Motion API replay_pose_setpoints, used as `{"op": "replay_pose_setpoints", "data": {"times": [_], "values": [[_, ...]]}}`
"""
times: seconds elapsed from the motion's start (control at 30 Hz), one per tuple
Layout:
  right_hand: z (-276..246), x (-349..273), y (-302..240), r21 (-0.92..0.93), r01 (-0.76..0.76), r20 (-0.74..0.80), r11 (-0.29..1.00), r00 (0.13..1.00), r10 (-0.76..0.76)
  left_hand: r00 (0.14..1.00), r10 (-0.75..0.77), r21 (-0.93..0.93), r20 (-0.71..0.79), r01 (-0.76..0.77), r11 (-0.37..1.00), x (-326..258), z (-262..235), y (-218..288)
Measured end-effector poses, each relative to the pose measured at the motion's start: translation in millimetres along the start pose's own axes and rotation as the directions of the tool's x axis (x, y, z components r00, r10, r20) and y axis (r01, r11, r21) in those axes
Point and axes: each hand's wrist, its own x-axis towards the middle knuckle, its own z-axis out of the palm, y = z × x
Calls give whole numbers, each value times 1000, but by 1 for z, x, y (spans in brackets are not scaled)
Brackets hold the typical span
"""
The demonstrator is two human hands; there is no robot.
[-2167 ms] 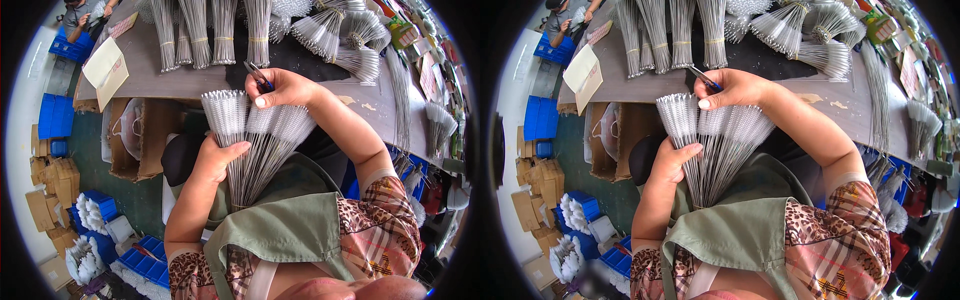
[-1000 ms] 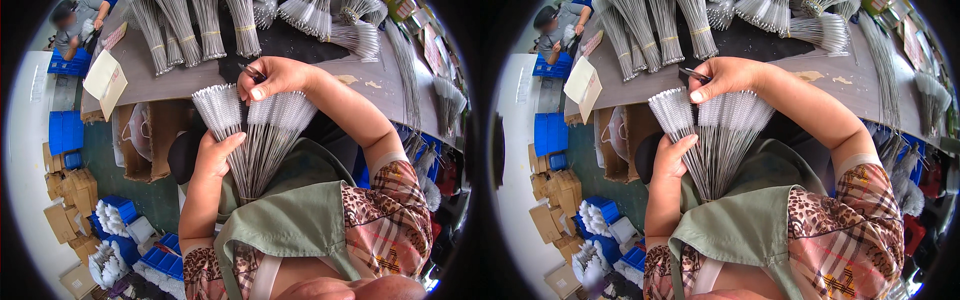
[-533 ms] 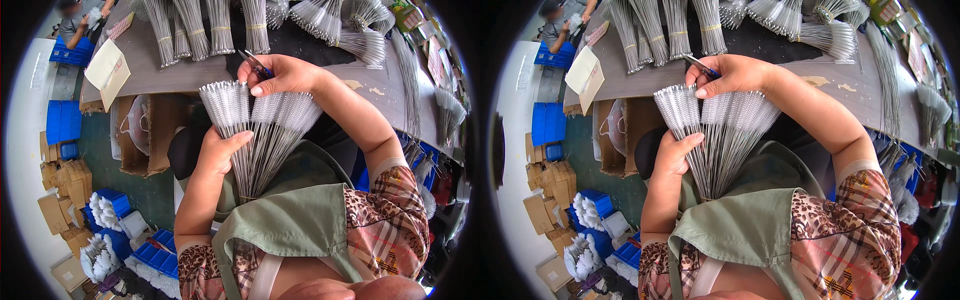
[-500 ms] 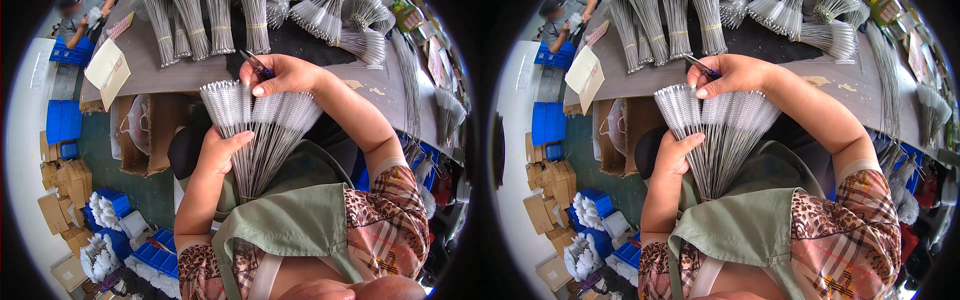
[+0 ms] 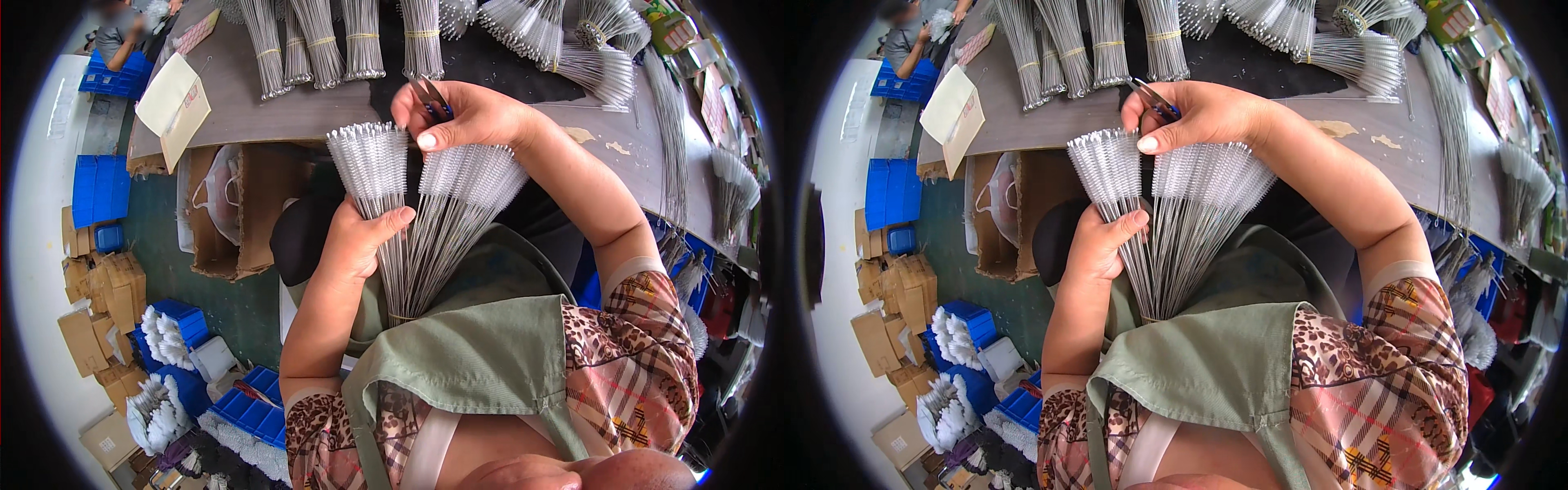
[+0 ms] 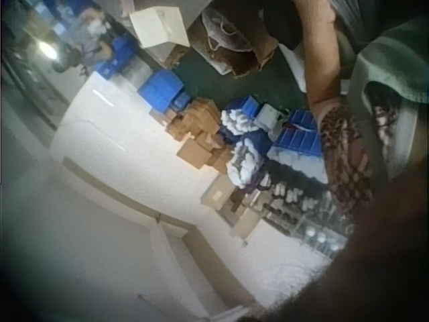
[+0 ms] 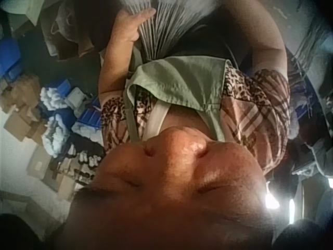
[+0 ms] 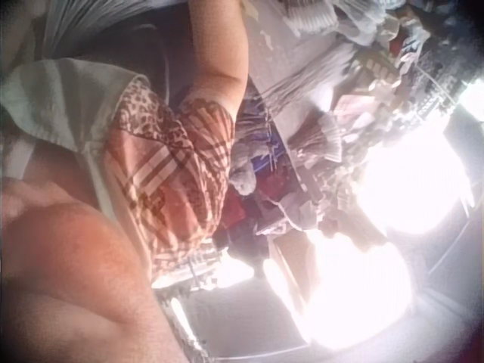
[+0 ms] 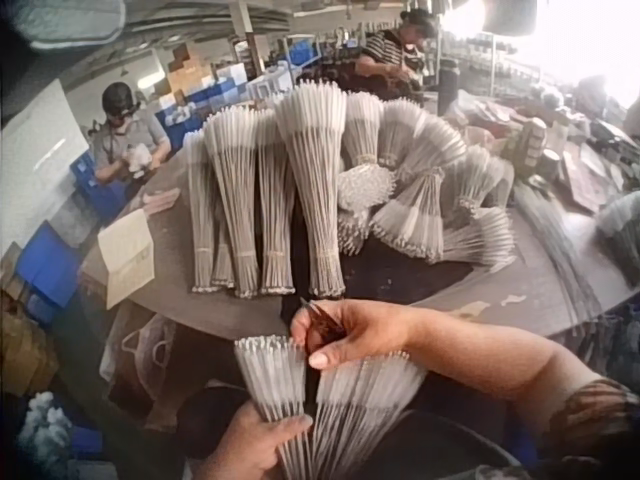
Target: Trimming the excess material from the tips of a bundle of small brushes using a hand tool.
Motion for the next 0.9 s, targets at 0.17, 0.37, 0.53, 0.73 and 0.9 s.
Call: {"op": "replay_pose_setpoints", "data": {"times": [0.17, 0.37, 0.53, 0.73, 0.9], "values": [[-1, 2, 6, -13, -16, 7, 1000, 1000, 16, 999, -41, -53, 11, 41, 998, -3, 2, 2], [5, 1, -3, -22, -50, -25, 998, 998, 50, 994, -42, 10, -97, 43, 999, -7, 2, 0], [0, 1, 3, 15, -9, 42, 1000, 999, 8, 998, -17, -69, -54, 13, 998, -8, 4, 1], [6, -2, -6, 17, -42, 10, 999, 999, 42, 998, -21, -117, -55, 15, 993, -9, -2, 0], [-6, -2, 6, -29, 25, 106, 999, 994, -22, 1000, -8, -141, 27, 12, 990, -5, -6, -2]]}}
